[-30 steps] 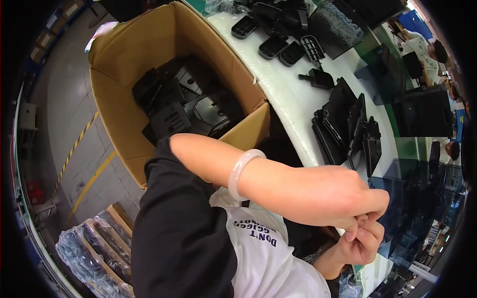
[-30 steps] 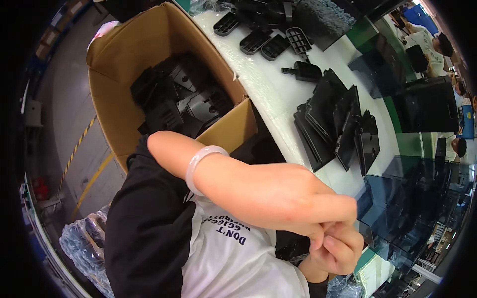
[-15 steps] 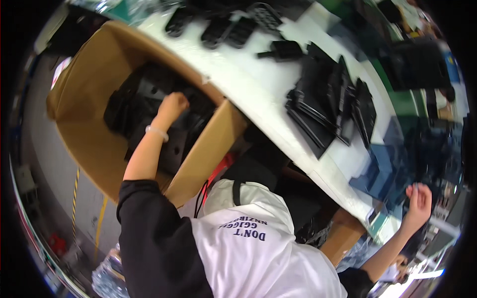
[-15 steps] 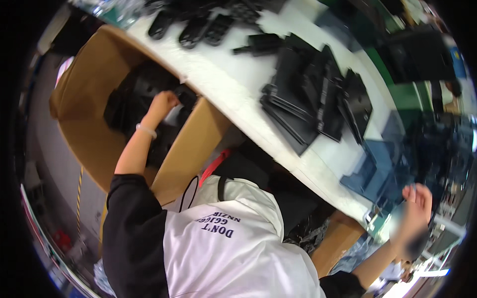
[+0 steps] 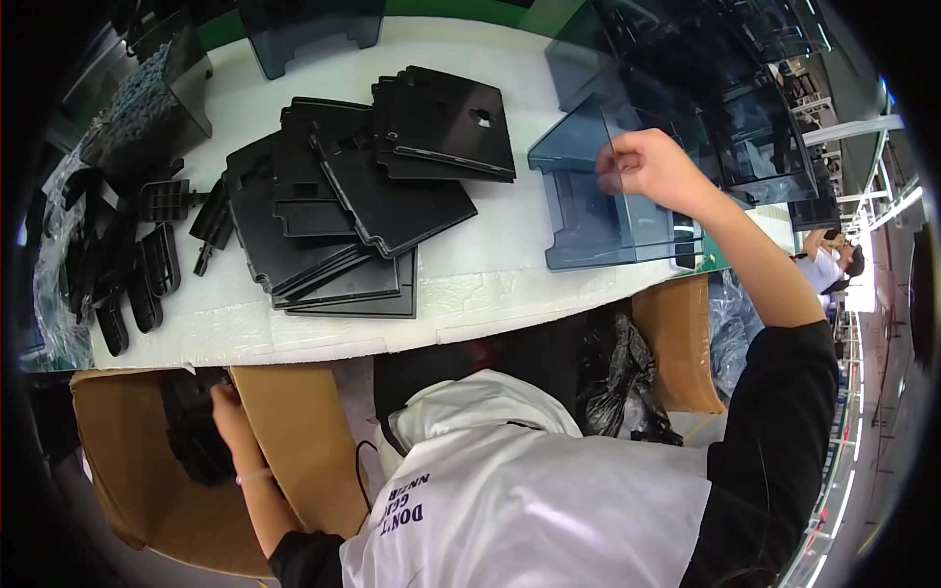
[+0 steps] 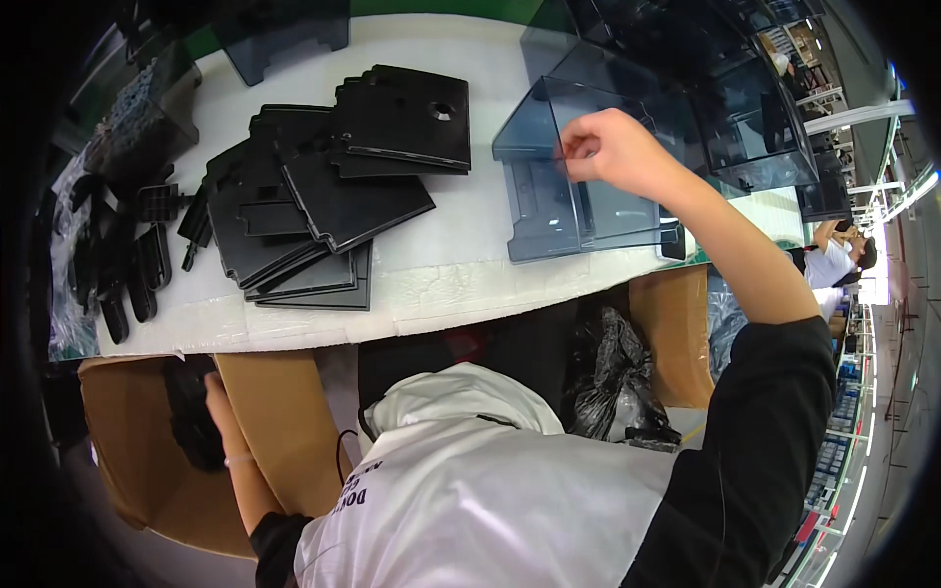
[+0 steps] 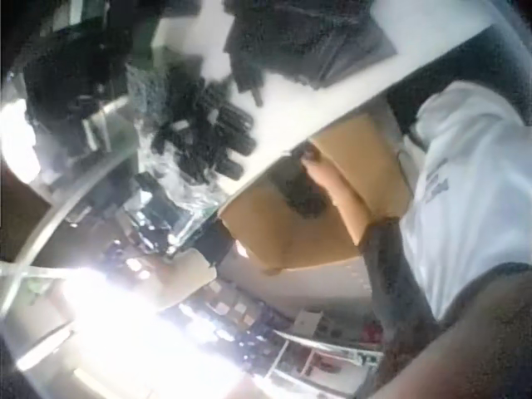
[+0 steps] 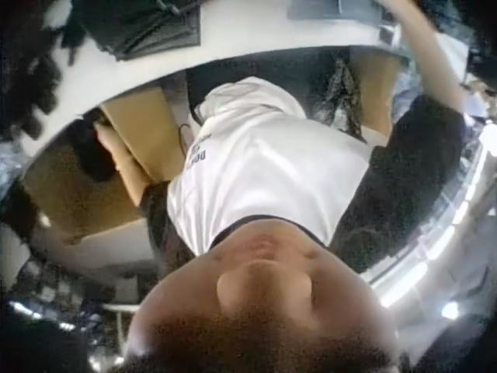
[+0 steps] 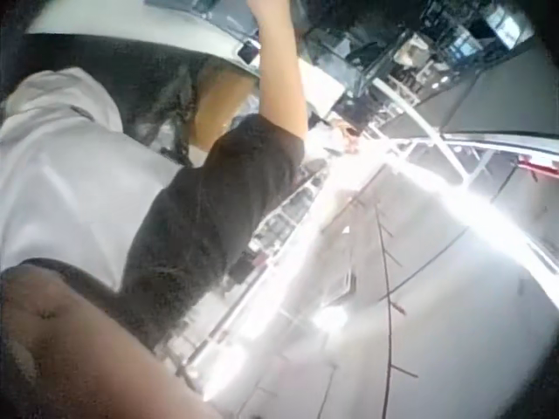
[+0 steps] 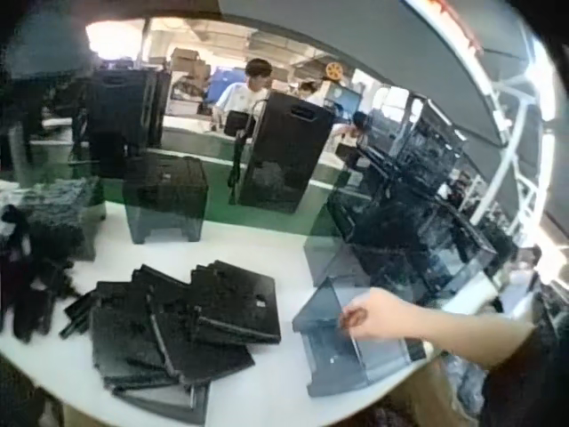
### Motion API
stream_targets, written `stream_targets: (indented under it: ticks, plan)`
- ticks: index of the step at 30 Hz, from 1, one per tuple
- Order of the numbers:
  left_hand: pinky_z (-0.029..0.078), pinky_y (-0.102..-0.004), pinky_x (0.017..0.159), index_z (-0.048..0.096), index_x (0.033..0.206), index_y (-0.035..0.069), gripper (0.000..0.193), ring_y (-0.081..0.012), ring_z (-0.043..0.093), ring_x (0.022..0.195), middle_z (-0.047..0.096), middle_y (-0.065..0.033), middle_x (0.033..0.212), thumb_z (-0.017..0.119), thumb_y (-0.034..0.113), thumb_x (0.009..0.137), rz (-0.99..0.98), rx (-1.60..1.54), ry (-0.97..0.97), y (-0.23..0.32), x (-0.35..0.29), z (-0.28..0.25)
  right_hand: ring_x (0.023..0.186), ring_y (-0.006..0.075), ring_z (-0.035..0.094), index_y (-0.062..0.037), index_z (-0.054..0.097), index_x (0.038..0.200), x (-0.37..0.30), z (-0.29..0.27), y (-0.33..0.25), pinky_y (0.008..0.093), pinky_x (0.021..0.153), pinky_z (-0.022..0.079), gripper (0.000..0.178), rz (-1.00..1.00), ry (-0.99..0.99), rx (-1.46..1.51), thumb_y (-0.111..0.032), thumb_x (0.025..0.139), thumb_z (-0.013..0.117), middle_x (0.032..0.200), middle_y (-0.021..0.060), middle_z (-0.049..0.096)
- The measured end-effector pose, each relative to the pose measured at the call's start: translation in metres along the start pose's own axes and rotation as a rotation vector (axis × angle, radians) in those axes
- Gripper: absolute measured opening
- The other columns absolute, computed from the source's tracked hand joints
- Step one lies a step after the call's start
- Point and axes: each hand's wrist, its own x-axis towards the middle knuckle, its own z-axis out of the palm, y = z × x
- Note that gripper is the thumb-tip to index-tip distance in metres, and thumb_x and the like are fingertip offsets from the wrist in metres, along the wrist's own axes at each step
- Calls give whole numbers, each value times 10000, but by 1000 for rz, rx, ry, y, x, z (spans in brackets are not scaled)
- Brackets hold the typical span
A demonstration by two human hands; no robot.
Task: Assembling plastic components and placing them into protective plastic bags on a production line.
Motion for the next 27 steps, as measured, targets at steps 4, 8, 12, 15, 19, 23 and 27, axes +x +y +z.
stream_targets:
  ticks: [4, 8, 12, 15, 19, 23, 27]
  plan:
    - [467, -277, 696, 574, 1087, -26, 274, -140, 545, 742, 591, -63, 807, 645, 150, 889, 6, -164, 334, -27, -10, -56, 758, 101, 604, 31, 640, 897, 4, 25, 3, 241, 707, 494, 165, -21, -27, -55, 26, 740, 691, 795, 55, 636]
    - [439, -234, 733, 572, 1121, -77, 344, -114, 523, 786, 580, -50, 830, 612, 208, 932, -133, -285, 438, -9, -34, -114, 754, 106, 606, 24, 648, 891, -3, 36, 2, 242, 715, 501, 153, -96, 20, -71, 24, 745, 693, 813, 54, 637]
    - [477, -263, 778, 571, 1138, -93, 379, -135, 599, 864, 660, -106, 965, 598, 230, 940, -236, -365, 523, 7, -53, -139, 743, 123, 613, 26, 650, 879, -1, 42, -1, 243, 700, 513, 129, -185, 104, -153, 9, 755, 685, 797, 60, 627]
    - [482, -291, 839, 580, 1160, -75, 411, -187, 621, 941, 663, -140, 1060, 621, 255, 918, -305, -312, 661, 29, -60, -147, 722, 134, 615, 28, 655, 879, -2, 47, -4, 247, 680, 514, 128, -237, 117, -215, 16, 754, 678, 796, 69, 629]
    - [472, -281, 884, 609, 1168, -33, 376, -202, 618, 974, 660, -146, 1092, 615, 239, 909, -310, -366, 756, 55, -67, -153, 681, 136, 607, 40, 653, 857, -4, 50, -5, 259, 640, 507, 101, -217, 122, -170, 25, 759, 671, 794, 86, 635]
    - [473, -277, 868, 643, 1168, 7, 328, -187, 600, 964, 653, -123, 1114, 576, 218, 926, -210, -311, 824, 88, -78, -167, 664, 125, 593, 50, 614, 801, -3, 53, -5, 265, 612, 493, 67, -158, 99, -126, 21, 766, 664, 753, 87, 622]
    - [466, -269, 862, 657, 1157, 10, 309, -163, 581, 963, 637, -111, 1128, 547, 189, 930, -171, -270, 812, 128, -87, -178, 640, 117, 571, 46, 556, 749, 5, 58, -3, 263, 586, 471, 90, -22, -13, -23, 29, 760, 644, 688, 76, 588]
